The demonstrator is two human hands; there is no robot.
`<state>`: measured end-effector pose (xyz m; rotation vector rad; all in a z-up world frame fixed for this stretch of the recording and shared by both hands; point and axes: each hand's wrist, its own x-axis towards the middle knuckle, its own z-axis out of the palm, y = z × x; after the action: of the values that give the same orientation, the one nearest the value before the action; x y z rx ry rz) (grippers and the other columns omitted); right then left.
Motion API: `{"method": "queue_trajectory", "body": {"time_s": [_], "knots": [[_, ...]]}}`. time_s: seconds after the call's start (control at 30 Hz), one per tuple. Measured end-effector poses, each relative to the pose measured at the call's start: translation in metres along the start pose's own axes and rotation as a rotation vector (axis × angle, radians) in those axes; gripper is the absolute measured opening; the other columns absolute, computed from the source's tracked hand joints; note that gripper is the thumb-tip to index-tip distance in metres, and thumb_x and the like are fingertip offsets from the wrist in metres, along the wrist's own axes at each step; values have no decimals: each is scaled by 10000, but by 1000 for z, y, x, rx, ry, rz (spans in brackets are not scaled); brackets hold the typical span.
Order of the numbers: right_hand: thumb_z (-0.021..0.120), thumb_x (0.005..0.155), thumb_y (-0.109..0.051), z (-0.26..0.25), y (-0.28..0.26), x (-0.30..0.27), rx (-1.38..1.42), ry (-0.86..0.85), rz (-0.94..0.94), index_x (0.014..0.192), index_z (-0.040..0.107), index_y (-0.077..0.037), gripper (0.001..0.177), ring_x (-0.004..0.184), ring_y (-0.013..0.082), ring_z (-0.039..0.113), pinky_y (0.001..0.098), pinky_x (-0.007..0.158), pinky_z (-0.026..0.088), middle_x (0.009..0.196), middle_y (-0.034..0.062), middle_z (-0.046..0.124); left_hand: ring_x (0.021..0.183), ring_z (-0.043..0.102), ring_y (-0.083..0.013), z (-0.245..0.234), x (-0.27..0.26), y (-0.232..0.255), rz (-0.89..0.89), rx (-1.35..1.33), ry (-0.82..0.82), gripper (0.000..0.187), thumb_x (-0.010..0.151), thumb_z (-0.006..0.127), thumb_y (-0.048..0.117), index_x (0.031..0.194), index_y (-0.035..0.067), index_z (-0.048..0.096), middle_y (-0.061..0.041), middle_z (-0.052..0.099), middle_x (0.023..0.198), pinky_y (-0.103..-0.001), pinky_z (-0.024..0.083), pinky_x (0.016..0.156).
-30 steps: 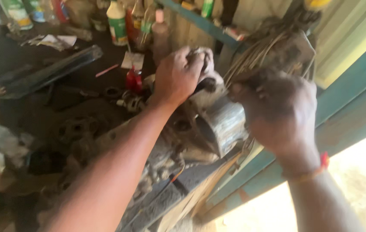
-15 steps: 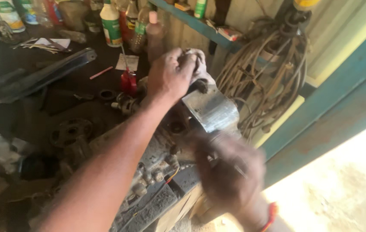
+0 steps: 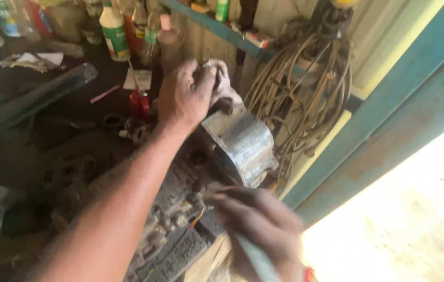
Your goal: The person cleans a dirty engine component clamped in a vise using a wire brush and a cloth. They scrub various surfaces of the metal part to remove grime and then wipe it down with the cloth.
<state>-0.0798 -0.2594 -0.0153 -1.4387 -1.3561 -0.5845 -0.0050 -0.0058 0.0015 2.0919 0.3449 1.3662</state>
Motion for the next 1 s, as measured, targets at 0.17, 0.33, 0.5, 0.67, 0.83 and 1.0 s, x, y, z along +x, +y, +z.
{"method": "queue_trajectory", "body": {"time_s": [0.17, 0.33, 0.5, 0.67, 0.83, 1.0], "knots": [[780, 869, 5, -11, 31, 9, -312, 103, -126, 1039, 748, -71, 189, 976, 190, 763, 289, 812, 634, 1044, 93, 759, 810, 708, -402, -1, -4, 2, -11, 0, 3, 332, 966, 602, 366, 926, 43, 664, -211, 710, 851, -476, 528, 675], [773, 892, 14, -26, 62, 29, -451, 24, -267, 1049, 748, -81, 186, 887, 176, 756, 322, 710, 597, 1050, 53, 788, 791, 707, -402, -1, -3, 1, -53, 3, -14, 359, 961, 612, 375, 893, 23, 629, -212, 698, 829, -478, 520, 670], [783, 843, -62, -18, 59, 38, -469, -108, -340, 1073, 792, -126, 239, 585, 91, 586, 292, 505, 441, 1047, 54, 818, 808, 697, -411, 1, -1, -1, -12, 13, 8, 349, 956, 617, 374, 900, 31, 639, -213, 699, 859, -486, 518, 671], [728, 853, -17, -40, 70, 46, -400, -109, -233, 1076, 747, -79, 232, 730, 234, 695, 371, 622, 483, 969, 75, 764, 847, 667, -442, 2, -4, -2, -5, 53, 29, 364, 975, 633, 384, 901, 28, 642, -230, 692, 879, -496, 512, 687], [753, 882, -59, -40, 99, 37, -562, -54, -241, 1063, 755, -163, 209, 836, 232, 726, 360, 701, 558, 966, 44, 751, 788, 707, -381, 1, -3, 2, -25, 0, 16, 355, 960, 619, 385, 892, 38, 639, -199, 705, 849, -466, 520, 660], [802, 941, -31, -50, 96, 27, -510, 64, -287, 1025, 760, -126, 133, 745, 166, 691, 336, 633, 507, 971, 38, 762, 721, 722, -306, -2, -4, 2, -41, -21, -6, 343, 959, 611, 385, 888, 51, 644, -164, 709, 809, -424, 525, 610]]}}
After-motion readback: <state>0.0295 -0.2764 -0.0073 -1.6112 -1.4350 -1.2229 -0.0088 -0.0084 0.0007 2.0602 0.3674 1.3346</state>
